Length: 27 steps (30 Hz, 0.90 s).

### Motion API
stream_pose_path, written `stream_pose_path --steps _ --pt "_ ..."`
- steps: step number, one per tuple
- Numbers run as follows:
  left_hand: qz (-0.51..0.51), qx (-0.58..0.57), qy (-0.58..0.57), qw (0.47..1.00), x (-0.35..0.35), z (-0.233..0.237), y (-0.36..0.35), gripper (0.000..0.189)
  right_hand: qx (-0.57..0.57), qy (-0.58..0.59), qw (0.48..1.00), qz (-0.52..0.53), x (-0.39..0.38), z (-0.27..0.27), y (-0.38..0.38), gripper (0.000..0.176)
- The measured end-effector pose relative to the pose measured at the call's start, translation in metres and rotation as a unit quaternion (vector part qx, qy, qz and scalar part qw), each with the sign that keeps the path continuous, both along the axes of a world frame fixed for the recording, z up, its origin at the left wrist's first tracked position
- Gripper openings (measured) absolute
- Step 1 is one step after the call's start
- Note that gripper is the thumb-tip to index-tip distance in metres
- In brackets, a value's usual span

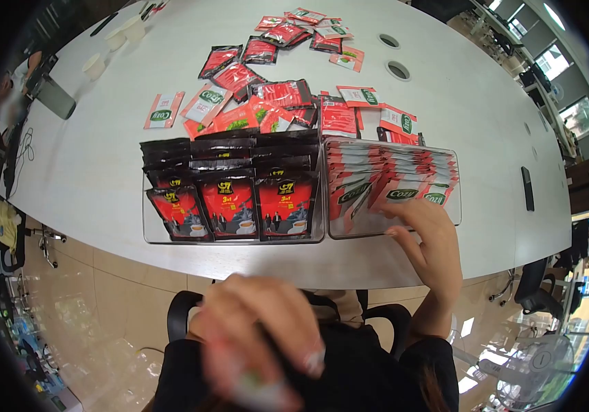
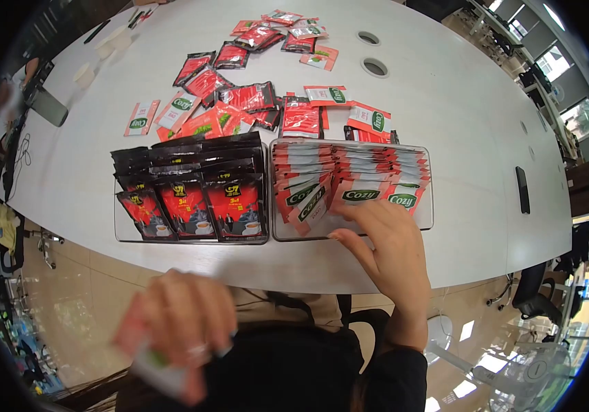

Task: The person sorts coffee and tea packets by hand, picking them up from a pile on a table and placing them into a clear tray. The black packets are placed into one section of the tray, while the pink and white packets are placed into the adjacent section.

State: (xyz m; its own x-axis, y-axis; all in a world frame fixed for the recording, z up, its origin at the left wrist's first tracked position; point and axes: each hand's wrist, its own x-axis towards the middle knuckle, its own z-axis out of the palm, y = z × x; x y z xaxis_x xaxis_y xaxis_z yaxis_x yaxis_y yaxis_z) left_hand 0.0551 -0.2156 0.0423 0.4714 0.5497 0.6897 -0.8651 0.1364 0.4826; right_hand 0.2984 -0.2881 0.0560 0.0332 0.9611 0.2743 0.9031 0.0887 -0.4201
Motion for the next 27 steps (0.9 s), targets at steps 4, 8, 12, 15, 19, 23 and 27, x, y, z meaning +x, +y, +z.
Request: stream_pose_path --steps 4,8,12,15,19,23,27 --pt "0.119 0.148 0.311 0.931 0.010 -0.043 0.006 0.018 0.065 0.123 0.990 0.031 -0.005 0.004 -0.005 0.043" --pt "0.164 0.240 0.353 0.889 0.026 -0.052 0.000 0.024 0.072 0.225 0.962 0.134 -0.030 0.012 -0.005 0.053" --pt "0.162 0.160 0.329 0.917 0.021 -0.052 -0.001 0.026 0.069 0.256 0.953 0.146 -0.020 0.000 0.000 0.058" --pt "0.130 0.102 0.343 0.925 0.017 -0.049 0.001 0.027 0.023 0.135 0.984 0.115 -0.008 0.003 0.005 0.062" --pt "0.123 0.103 0.331 0.930 0.016 -0.050 0.000 0.032 -0.053 0.083 0.984 0.147 -0.013 -0.002 0.011 0.064" --pt "0.128 0.087 0.331 0.931 0.014 -0.050 -0.001 0.033 -0.053 0.080 0.982 0.165 -0.017 -0.001 0.017 0.067" --pt "0.122 0.084 0.340 0.929 0.015 -0.048 -0.001 0.034 -0.065 0.090 0.980 0.167 -0.016 0.003 0.019 0.068"
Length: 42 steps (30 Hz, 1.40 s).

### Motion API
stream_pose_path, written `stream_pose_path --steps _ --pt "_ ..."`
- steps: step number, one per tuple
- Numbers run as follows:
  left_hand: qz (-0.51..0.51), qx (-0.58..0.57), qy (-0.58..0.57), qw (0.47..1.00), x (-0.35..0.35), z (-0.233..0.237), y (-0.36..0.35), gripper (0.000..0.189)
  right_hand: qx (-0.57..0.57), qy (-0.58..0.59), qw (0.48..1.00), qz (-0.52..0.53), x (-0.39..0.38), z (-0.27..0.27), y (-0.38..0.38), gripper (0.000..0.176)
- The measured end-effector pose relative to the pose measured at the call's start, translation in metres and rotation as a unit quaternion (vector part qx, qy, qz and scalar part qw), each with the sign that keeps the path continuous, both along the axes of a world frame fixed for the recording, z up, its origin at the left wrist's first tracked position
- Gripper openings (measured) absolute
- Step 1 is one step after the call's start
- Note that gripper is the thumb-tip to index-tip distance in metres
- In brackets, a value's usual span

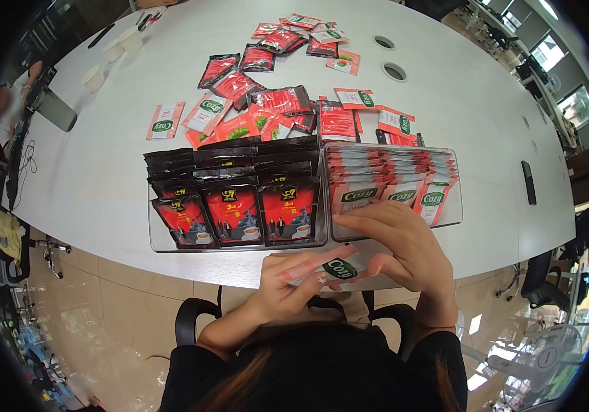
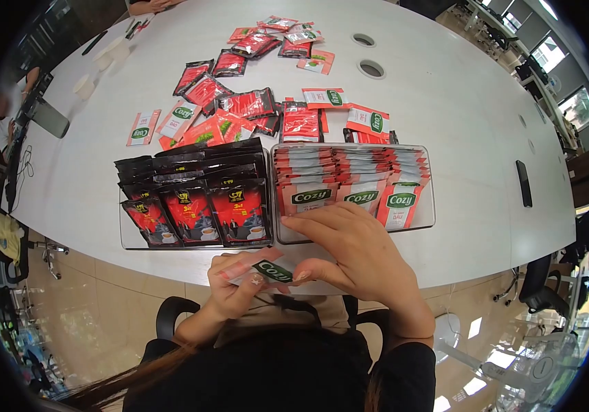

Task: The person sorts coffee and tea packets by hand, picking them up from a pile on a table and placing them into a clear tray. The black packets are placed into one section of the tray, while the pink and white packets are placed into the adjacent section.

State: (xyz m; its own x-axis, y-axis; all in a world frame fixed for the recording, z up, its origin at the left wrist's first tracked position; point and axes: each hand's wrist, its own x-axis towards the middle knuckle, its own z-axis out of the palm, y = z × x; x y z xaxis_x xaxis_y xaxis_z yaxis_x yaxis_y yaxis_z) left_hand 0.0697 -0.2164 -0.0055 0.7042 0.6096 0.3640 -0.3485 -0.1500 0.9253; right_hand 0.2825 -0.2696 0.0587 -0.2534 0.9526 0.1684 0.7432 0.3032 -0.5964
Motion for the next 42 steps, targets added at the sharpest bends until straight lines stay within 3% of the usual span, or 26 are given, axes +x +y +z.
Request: stream_pose_path --steps 5,8,11,17,20,26,29,32,38,41,42 --pt "-0.007 -0.006 -0.012 1.000 -0.001 -0.005 -0.001 0.035 0.008 0.079 0.997 -0.027 0.008 0.011 -0.005 0.063" --pt "-0.009 -0.016 -0.015 1.000 0.000 -0.007 -0.001 0.035 0.132 -0.060 0.983 -0.110 0.018 0.018 -0.005 0.061" --pt "-0.017 -0.017 -0.010 1.000 -0.001 -0.005 -0.001 0.034 0.129 -0.110 0.978 -0.124 0.024 0.021 -0.003 0.062" --pt "-0.001 -0.046 -0.025 0.999 0.000 -0.010 -0.005 0.036 0.100 -0.140 0.980 -0.096 0.021 0.017 0.001 0.072" --pt "-0.005 -0.035 -0.019 0.999 0.000 -0.007 -0.003 0.036 0.119 -0.150 0.979 -0.068 0.022 0.016 0.003 0.058" --pt "-0.016 -0.045 -0.015 0.999 0.000 -0.006 -0.003 0.037 0.155 -0.083 0.983 -0.045 0.020 0.021 0.005 0.054" --pt "-0.012 -0.041 -0.018 0.999 0.000 -0.007 -0.004 0.037 0.035 0.019 0.999 0.002 0.022 0.016 -0.001 0.047" --pt "-0.007 -0.035 -0.016 0.999 -0.001 -0.008 -0.004 0.036 -0.114 -0.049 0.992 0.008 0.010 0.010 0.000 0.064" --pt "0.016 -0.018 -0.027 0.999 0.001 -0.010 -0.004 0.034 -0.036 0.008 0.999 0.006 0.004 0.004 0.002 0.068" --pt "0.022 0.002 -0.003 1.000 0.002 -0.006 -0.004 0.031 0.012 0.064 0.998 0.001 0.010 0.011 -0.003 0.035" --pt "0.024 0.025 0.020 0.999 0.001 -0.003 -0.003 0.031 0.017 0.086 0.996 -0.001 0.006 0.014 -0.004 0.032"
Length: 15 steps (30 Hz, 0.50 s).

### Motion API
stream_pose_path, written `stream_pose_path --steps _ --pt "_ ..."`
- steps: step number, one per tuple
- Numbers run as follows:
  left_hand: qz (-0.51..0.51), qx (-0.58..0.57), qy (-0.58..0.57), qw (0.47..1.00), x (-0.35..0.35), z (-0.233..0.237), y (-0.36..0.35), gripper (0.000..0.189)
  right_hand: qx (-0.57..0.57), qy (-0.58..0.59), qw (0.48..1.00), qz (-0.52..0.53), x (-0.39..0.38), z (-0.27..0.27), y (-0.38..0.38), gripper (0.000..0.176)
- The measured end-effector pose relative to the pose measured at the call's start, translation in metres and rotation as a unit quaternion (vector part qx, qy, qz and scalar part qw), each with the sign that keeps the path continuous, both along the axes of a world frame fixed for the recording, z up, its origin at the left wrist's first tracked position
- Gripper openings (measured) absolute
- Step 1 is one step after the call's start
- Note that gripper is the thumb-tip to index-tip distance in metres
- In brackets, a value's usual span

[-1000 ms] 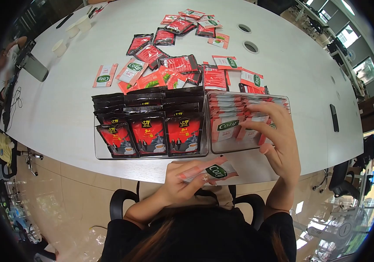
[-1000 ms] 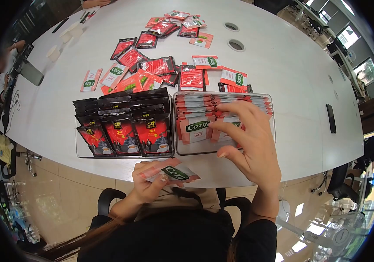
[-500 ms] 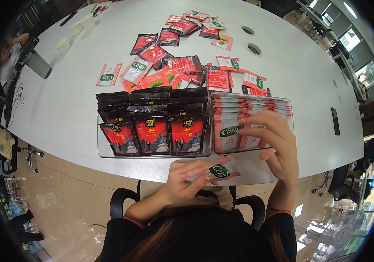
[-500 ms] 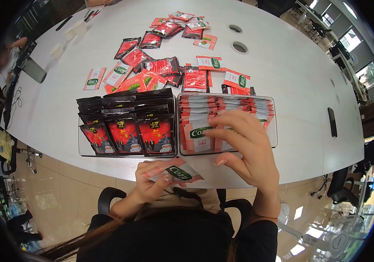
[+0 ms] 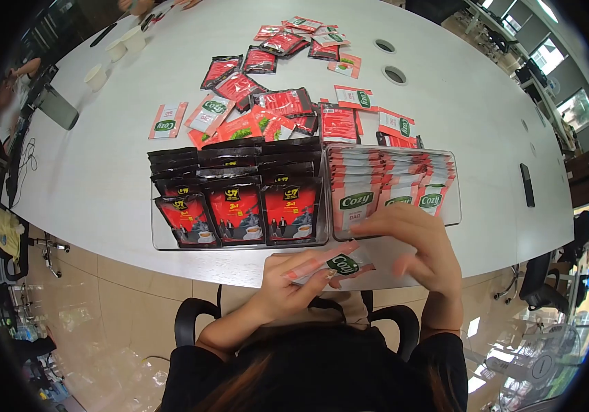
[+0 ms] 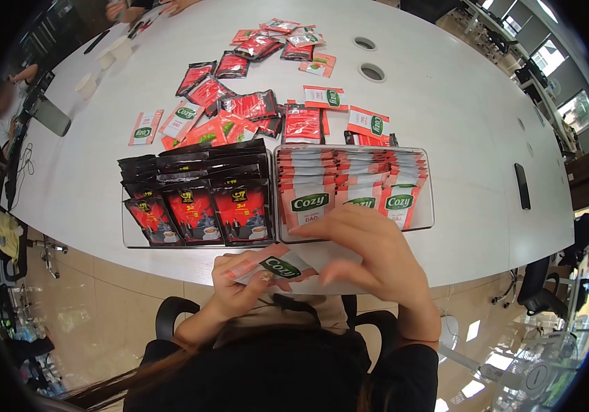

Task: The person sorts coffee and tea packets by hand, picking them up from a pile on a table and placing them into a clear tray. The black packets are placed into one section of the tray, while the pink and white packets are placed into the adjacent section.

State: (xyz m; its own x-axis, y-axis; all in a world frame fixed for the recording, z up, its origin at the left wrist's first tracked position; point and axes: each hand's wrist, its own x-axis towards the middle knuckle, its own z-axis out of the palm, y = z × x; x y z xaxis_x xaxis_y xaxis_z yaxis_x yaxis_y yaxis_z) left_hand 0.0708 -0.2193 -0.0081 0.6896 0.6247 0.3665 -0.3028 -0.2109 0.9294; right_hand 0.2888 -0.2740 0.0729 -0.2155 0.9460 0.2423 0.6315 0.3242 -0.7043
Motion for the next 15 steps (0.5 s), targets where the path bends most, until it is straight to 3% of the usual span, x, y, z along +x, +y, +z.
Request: stream_pose_path --steps 5,7,9,11,14,15 --pt "0.009 0.068 0.015 0.998 0.004 -0.001 -0.001 0.028 0.018 0.072 0.996 -0.049 -0.013 -0.003 -0.017 0.033" --pt "0.031 0.061 -0.054 0.996 0.007 0.002 -0.001 0.031 0.039 0.114 0.981 -0.151 -0.003 0.006 -0.030 0.024" --pt "0.024 0.070 -0.112 0.991 0.005 0.008 -0.002 0.033 0.121 0.214 0.934 -0.259 0.016 0.005 -0.040 0.012" --pt "-0.012 0.096 -0.159 0.982 -0.004 0.022 -0.002 0.036 0.189 0.058 0.918 -0.345 0.039 0.011 -0.042 0.008" --pt "-0.186 -0.002 -0.377 0.907 -0.002 0.031 -0.009 0.033 0.141 -0.151 0.934 -0.290 0.060 0.023 -0.038 0.013" --pt "-0.224 -0.018 -0.397 0.890 -0.003 0.034 -0.010 0.033 0.109 -0.176 0.940 -0.270 0.063 0.020 -0.037 0.015"
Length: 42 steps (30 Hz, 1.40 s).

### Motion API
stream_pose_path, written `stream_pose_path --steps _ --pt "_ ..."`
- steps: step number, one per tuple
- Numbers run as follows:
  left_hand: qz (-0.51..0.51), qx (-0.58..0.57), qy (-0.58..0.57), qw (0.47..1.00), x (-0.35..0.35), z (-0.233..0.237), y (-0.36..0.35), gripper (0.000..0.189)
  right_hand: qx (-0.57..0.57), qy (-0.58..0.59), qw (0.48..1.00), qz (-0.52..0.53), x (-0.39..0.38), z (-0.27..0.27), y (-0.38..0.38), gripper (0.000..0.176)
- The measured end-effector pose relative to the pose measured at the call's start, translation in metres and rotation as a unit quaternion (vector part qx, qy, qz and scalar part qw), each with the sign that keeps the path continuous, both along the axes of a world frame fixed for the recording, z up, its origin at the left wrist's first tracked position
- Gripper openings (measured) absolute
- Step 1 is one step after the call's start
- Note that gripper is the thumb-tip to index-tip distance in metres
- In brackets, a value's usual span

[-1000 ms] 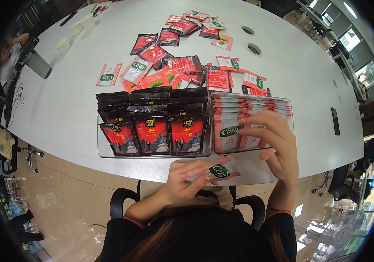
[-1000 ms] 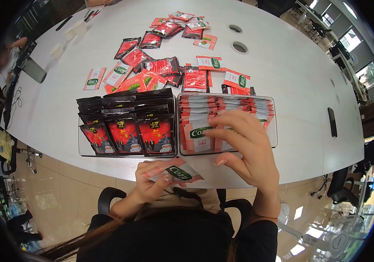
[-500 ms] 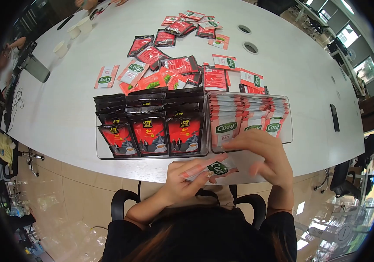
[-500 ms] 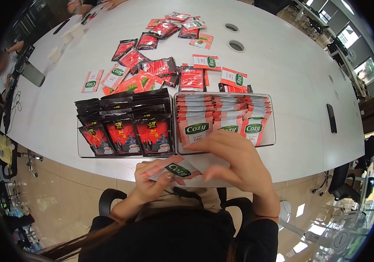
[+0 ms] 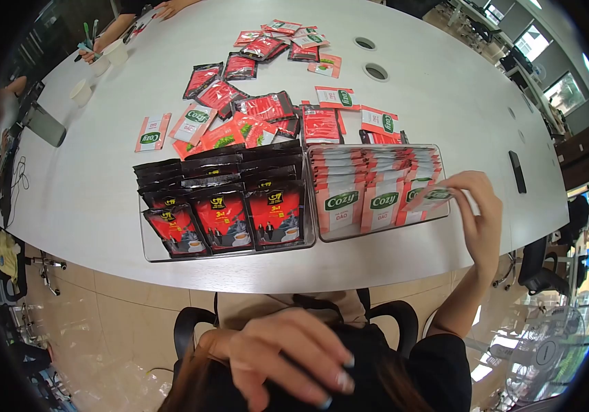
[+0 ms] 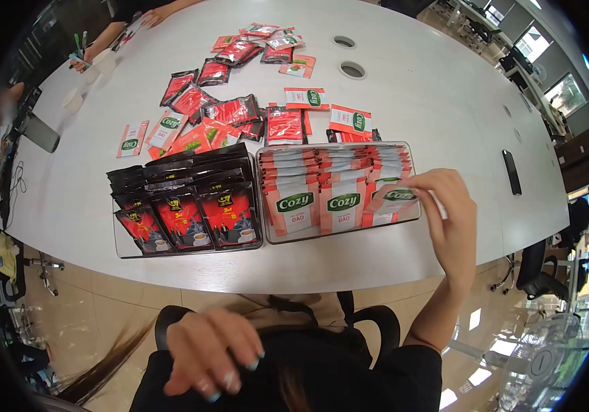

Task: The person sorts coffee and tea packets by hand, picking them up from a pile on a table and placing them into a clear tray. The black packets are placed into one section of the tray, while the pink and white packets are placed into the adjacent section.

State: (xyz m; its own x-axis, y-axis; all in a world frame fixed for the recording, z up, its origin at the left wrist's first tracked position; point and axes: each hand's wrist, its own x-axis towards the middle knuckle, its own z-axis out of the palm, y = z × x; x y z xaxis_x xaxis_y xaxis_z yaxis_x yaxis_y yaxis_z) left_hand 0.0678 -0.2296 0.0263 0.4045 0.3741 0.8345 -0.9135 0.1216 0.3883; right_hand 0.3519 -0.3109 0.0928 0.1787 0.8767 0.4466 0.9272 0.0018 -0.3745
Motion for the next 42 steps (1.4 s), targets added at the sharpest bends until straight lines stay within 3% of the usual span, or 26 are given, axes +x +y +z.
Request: stream_pose_path --steps 2,4,7,12,17,20,26,29,32,36,39,40,42 --pt "-0.083 -0.007 -0.042 0.996 -0.004 0.005 -0.002 0.034 -0.022 -0.058 0.998 -0.007 0.003 -0.009 0.003 0.015" --pt "-0.095 -0.013 -0.045 0.994 -0.009 0.000 -0.004 0.039 -0.046 -0.119 0.992 -0.024 0.001 -0.011 0.005 0.016" --pt "-0.069 -0.065 -0.027 0.995 -0.017 0.006 -0.019 0.037 0.015 -0.076 0.996 -0.037 -0.012 -0.007 0.010 0.017" --pt "-0.051 -0.082 0.002 0.995 -0.022 0.013 -0.017 0.022 -0.119 0.028 0.989 0.084 -0.021 -0.004 0.004 0.022" --pt "-0.066 -0.033 -0.030 0.997 -0.016 0.013 -0.008 0.036 -0.267 0.042 0.953 0.138 -0.025 -0.007 0.013 0.036" --pt "-0.045 0.011 -0.078 0.996 -0.005 0.010 0.001 0.033 -0.246 0.049 0.959 0.134 -0.022 -0.011 0.017 0.038" --pt "-0.033 -0.035 -0.027 0.998 -0.020 0.020 -0.003 0.027 -0.219 0.030 0.961 0.166 -0.022 -0.009 0.018 0.039" --pt "-0.037 -0.029 -0.033 0.998 -0.020 0.017 0.002 0.027 -0.266 0.107 0.938 0.195 -0.020 -0.010 0.018 0.039" --pt "-0.049 -0.023 -0.044 0.998 -0.019 0.014 0.005 0.026 -0.293 0.084 0.940 0.153 -0.028 -0.007 0.023 0.040" --pt "-0.036 0.027 -0.017 0.999 -0.022 0.016 0.018 0.032 -0.242 0.038 0.957 0.157 -0.028 -0.012 0.024 0.043" --pt "0.165 -0.107 -0.084 0.977 -0.003 0.014 0.003 0.024 -0.256 0.080 0.946 0.183 -0.022 -0.006 0.025 0.042" --pt "0.211 -0.062 -0.034 0.975 -0.008 0.008 0.010 0.013 -0.254 0.118 0.940 0.194 -0.018 -0.004 0.024 0.041" --pt "0.339 0.078 0.086 0.934 -0.015 -0.003 0.023 0.016 -0.247 0.167 0.934 0.196 -0.014 0.007 0.027 0.037"
